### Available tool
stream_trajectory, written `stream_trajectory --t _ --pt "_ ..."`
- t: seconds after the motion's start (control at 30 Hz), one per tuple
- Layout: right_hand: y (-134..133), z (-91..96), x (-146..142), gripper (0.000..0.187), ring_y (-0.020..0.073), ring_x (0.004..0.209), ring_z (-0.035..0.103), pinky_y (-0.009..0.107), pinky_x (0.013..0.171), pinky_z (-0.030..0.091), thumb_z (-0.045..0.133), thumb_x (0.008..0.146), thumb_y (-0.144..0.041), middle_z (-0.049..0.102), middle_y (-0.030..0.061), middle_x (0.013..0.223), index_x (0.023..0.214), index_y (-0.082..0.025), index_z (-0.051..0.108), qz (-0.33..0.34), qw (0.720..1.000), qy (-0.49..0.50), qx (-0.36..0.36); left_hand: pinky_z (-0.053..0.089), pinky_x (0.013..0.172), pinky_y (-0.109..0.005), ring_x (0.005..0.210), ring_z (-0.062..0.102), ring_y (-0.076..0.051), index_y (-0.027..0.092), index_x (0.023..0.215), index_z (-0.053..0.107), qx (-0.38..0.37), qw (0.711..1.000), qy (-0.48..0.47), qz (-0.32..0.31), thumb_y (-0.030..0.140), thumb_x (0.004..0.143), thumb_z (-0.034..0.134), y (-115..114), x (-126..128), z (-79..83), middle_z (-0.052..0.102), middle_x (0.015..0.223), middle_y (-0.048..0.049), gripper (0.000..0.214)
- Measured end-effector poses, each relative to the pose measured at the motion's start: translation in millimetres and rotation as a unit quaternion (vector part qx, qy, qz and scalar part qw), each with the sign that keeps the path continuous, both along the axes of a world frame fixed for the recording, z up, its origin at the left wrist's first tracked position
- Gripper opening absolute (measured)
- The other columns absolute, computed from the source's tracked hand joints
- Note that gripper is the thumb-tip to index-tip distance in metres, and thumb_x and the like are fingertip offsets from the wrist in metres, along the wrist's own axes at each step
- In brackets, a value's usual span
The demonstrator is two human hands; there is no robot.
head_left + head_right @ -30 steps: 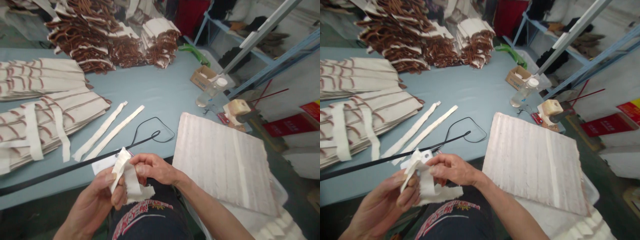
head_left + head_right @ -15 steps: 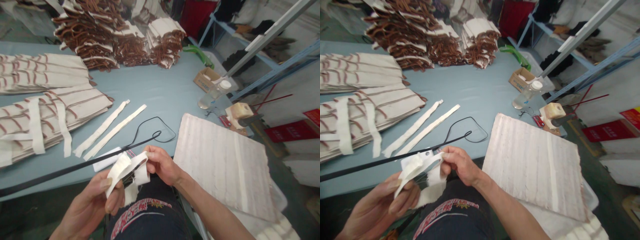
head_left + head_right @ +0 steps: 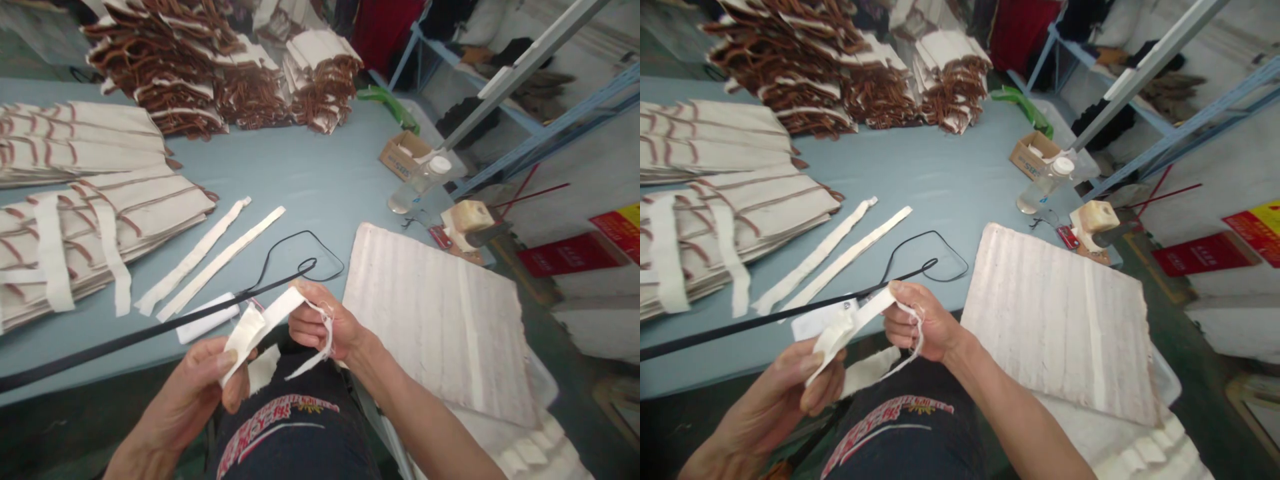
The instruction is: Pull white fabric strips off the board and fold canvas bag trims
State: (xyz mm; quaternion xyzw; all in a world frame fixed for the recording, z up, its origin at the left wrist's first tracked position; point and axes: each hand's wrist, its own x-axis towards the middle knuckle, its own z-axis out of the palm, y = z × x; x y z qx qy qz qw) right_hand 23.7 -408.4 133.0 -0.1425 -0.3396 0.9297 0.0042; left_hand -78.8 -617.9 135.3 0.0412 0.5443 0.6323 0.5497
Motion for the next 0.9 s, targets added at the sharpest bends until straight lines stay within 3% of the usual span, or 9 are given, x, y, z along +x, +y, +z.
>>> stream_trajectory --t 0.1,0.27,0.43,0.57,0.67,0.77,0.83,0.9 --pt "5 1.0 3 0.065 0.0048 0.039 0.013 0.017 0.037 0.023 0.086 0.088 -0.064 0.021 -0.0164 0.049 0.074 -0.027 0.036 0.037 0.999 0.011 -0.019 0.044 0.060 -0.027 0.047 0.039 -0.010 0.018 0.062 0.075 0.023 1.000 -0.010 -0.014 0.061 0.084 0.094 -1 -3 -0.5 0.052 0.044 0.0045 0.052" --pt "13 3.5 11 0.068 0.0035 0.038 0.014 0.017 0.035 0.019 0.092 0.083 -0.069 0.026 -0.0175 0.046 0.075 -0.026 0.040 0.066 0.998 0.004 -0.010 0.044 0.060 -0.028 0.045 0.035 -0.010 0.020 0.050 0.067 0.033 0.999 -0.014 -0.005 0.063 0.082 0.095 -3 -4 -3.5 0.043 0.040 0.0062 0.060" --pt "27 9.4 18 0.065 0.0032 0.038 0.018 0.016 0.037 0.022 0.093 0.083 -0.069 0.031 -0.0167 0.046 0.075 -0.024 0.046 0.106 0.994 -0.016 0.035 0.041 0.058 -0.027 0.045 0.029 -0.010 0.020 0.053 0.070 0.018 1.000 -0.021 0.001 0.065 0.078 0.097 0 0 -3.5 0.038 0.038 0.0080 0.058" --pt "41 10.5 23 0.068 0.0046 0.038 0.023 0.019 0.037 0.024 0.089 0.081 -0.077 0.034 -0.0153 0.047 0.073 -0.025 0.047 0.132 0.986 -0.038 0.092 0.038 0.058 -0.026 0.045 0.030 -0.009 0.020 0.063 0.078 -0.012 1.000 -0.020 0.006 0.067 0.074 0.099 0 3 7.9 0.043 0.039 0.0080 0.053" --pt "50 11.1 26 0.065 0.0050 0.042 0.030 0.020 0.041 0.024 0.089 0.084 -0.076 0.043 -0.0120 0.052 0.075 -0.021 0.057 0.144 0.975 -0.053 0.161 0.037 0.059 -0.027 0.049 0.043 -0.012 0.019 0.049 0.070 -0.048 0.998 0.029 -0.005 0.072 0.073 0.097 -1 3 26.0 0.055 0.044 0.0017 0.064" --pt "51 9.4 27 0.055 0.0076 0.058 0.045 0.022 0.053 0.034 0.082 0.096 -0.069 0.059 -0.0054 0.069 0.091 -0.015 0.072 0.148 0.957 -0.054 0.242 0.038 0.058 -0.028 0.052 0.045 -0.013 0.021 0.046 0.068 -0.069 0.994 0.085 -0.006 0.078 0.073 0.094 0 5 45.9 0.056 0.048 0.0005 0.068" --pt "45 5.0 26 0.045 0.0125 0.074 0.058 0.025 0.069 0.046 0.070 0.107 -0.061 0.069 -0.0006 0.086 0.105 -0.016 0.075 0.126 0.923 -0.058 0.359 0.040 0.060 -0.029 0.053 0.046 -0.015 0.022 0.049 0.072 -0.074 0.991 0.114 -0.010 0.080 0.074 0.090 2 8 54.6 0.058 0.049 0.0000 0.066" --pt "33 -0.4 24 0.035 0.0196 0.097 0.069 0.034 0.091 0.054 0.061 0.111 -0.052 0.077 0.0045 0.106 0.114 -0.019 0.073 0.056 0.867 -0.054 0.493 0.043 0.063 -0.030 0.058 0.053 -0.018 0.021 0.053 0.074 -0.078 0.986 0.146 -0.022 0.081 0.080 0.084 3 12 57.5 0.063 0.054 -0.0027 0.066"
